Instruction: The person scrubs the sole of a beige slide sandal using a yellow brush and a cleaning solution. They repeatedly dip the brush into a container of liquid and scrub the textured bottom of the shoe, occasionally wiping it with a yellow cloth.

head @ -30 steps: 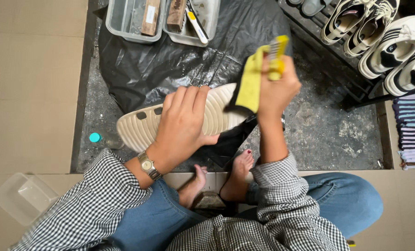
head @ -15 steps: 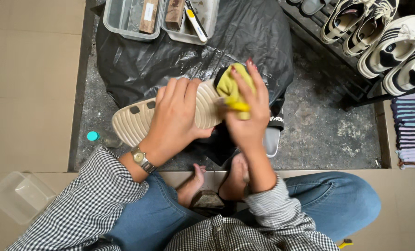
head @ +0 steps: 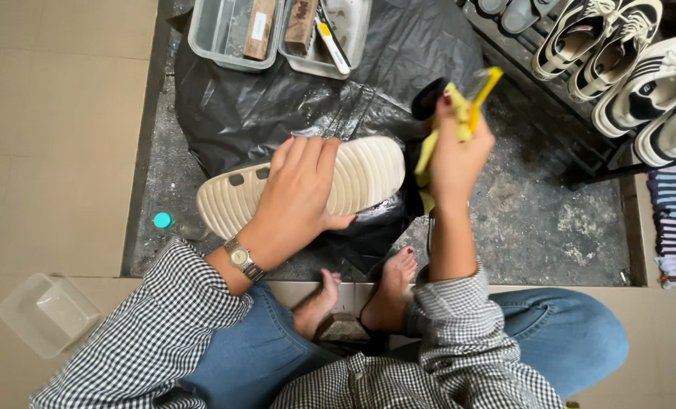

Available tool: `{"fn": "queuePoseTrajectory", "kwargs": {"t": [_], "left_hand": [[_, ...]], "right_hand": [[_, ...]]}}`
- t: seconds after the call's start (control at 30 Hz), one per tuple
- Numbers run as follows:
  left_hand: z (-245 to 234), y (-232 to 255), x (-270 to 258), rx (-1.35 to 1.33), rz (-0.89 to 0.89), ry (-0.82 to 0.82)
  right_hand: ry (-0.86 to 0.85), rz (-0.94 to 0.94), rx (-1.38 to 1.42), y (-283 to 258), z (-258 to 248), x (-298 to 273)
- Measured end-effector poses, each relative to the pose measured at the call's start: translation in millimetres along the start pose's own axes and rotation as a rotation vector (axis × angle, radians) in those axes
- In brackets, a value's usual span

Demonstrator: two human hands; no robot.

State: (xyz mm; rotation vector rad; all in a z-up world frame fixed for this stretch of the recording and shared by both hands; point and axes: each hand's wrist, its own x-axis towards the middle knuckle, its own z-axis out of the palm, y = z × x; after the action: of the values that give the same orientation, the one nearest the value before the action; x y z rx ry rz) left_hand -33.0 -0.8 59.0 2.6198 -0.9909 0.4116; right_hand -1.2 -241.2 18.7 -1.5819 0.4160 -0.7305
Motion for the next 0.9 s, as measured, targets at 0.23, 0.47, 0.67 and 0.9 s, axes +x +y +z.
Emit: {"fn": "queuePoseTrajectory", "kwargs": {"t": [0.23, 0.47, 0.67, 0.9], "left_hand": [[-34.4, 30.3, -17.0, 0.214, 0.148, -0.070], [-102.7, 14.5, -69.2, -0.038, 0.259, -0.114], [-143.9, -3.2, -104.8, -0.183, 0.035, 0.105], [-142.1, -20.6, -123.3, -0.088, -0.186, 0.262]], "right_hand": [[-0.279, -0.471, -0.413, -64.8, -2.2, 19.3], [-0.712, -0.817, -0.522, -29.8, 66.9, 5.7], [-0.738, -0.992, -0.828, 2.8, 90.2, -11.2], [-0.806, -0.836, -0.955, 9.8, 94.4, -16.1]]}}
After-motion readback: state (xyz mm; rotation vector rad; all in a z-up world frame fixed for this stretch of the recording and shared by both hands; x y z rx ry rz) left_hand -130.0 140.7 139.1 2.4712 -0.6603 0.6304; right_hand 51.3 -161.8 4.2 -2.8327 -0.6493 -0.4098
